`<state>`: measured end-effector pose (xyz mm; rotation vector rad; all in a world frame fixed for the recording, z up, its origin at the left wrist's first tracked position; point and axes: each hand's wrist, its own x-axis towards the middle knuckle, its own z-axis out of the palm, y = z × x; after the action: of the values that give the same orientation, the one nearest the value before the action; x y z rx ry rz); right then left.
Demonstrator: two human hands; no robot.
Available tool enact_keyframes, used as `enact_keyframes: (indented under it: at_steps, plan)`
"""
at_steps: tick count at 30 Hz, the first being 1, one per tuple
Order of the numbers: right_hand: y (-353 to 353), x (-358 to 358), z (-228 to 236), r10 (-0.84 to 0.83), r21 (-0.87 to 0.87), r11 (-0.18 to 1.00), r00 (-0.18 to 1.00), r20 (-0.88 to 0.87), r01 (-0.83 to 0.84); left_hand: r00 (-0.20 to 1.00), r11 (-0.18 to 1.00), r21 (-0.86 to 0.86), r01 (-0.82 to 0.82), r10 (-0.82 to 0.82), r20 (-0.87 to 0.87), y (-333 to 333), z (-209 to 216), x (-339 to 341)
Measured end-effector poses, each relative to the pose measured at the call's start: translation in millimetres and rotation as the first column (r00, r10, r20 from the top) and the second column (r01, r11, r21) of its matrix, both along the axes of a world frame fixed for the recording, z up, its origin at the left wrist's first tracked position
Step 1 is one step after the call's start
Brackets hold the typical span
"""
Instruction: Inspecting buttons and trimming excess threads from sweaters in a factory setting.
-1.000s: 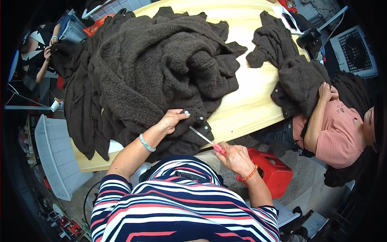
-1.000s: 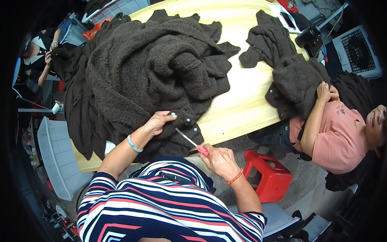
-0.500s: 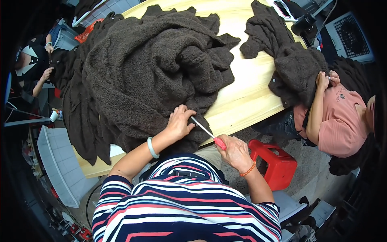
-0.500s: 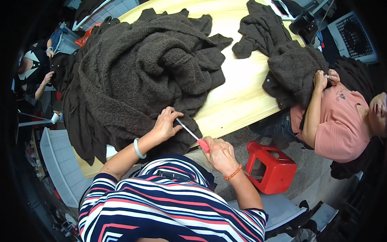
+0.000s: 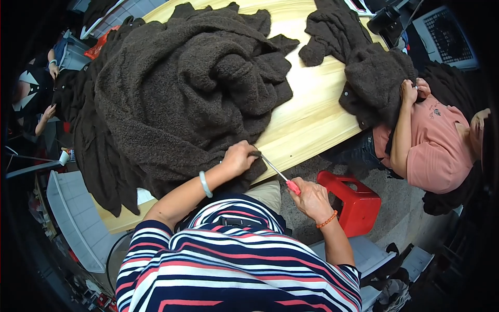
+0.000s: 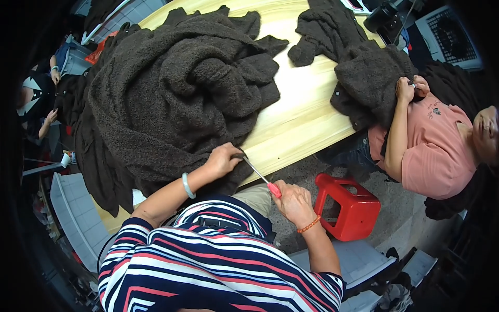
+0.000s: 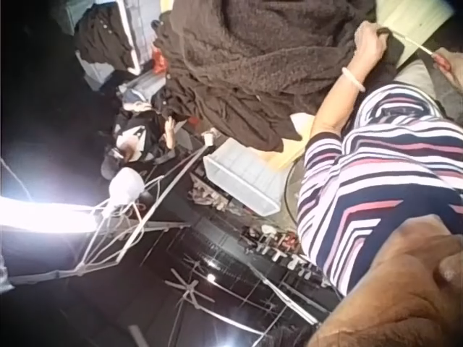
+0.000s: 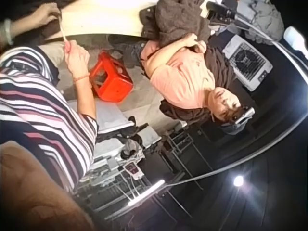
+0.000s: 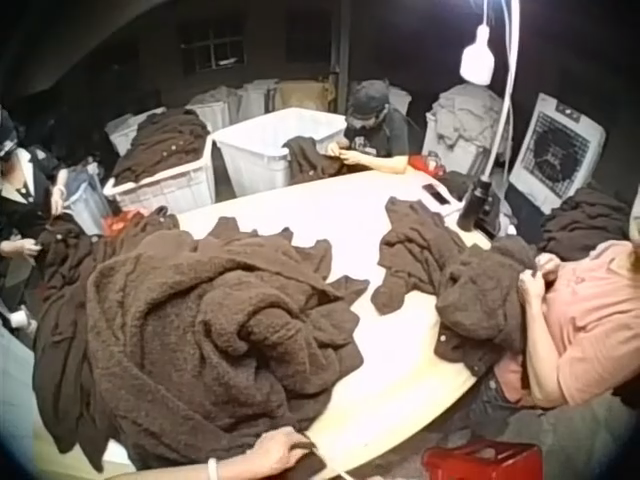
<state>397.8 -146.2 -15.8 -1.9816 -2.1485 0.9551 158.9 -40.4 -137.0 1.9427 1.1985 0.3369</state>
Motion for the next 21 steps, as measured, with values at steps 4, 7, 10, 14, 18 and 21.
enact_keyframes:
  at_steps: [4, 7, 10, 14, 18, 21]
  plan:
    - [2, -6, 6, 0.047, -0.109, 0.993, 0.998, 0.050, -0.041, 0.956, 0.903, -0.403, -0.147, 0.235, 0.178, 22, -7, -16]
    - [8, -10, 7, 0.050, -0.096, 0.994, 0.998, 0.043, -0.046, 0.913, 0.804, -0.574, -0.154, 0.337, 0.228, 23, -6, -23]
    - [20, -14, 13, 0.053, -0.155, 0.987, 0.994, 0.095, -0.038, 0.837, 0.682, -0.721, -0.121, 0.460, 0.296, 20, -4, -28]
    - [21, -16, 8, 0.090, -0.158, 0.984, 0.996, 0.016, -0.086, 0.795, 0.630, -0.773, -0.082, 0.509, 0.331, 19, 4, -30]
    - [39, -25, -4, -0.080, -0.046, 0.996, 0.990, -0.118, 0.075, 0.814, 0.599, -0.800, -0.025, 0.477, 0.331, 20, 21, -24]
    - [61, -43, -18, -0.136, 0.021, 0.988, 0.935, -0.328, 0.151, 0.824, 0.631, -0.773, 0.071, 0.399, 0.401, 18, 39, -10]
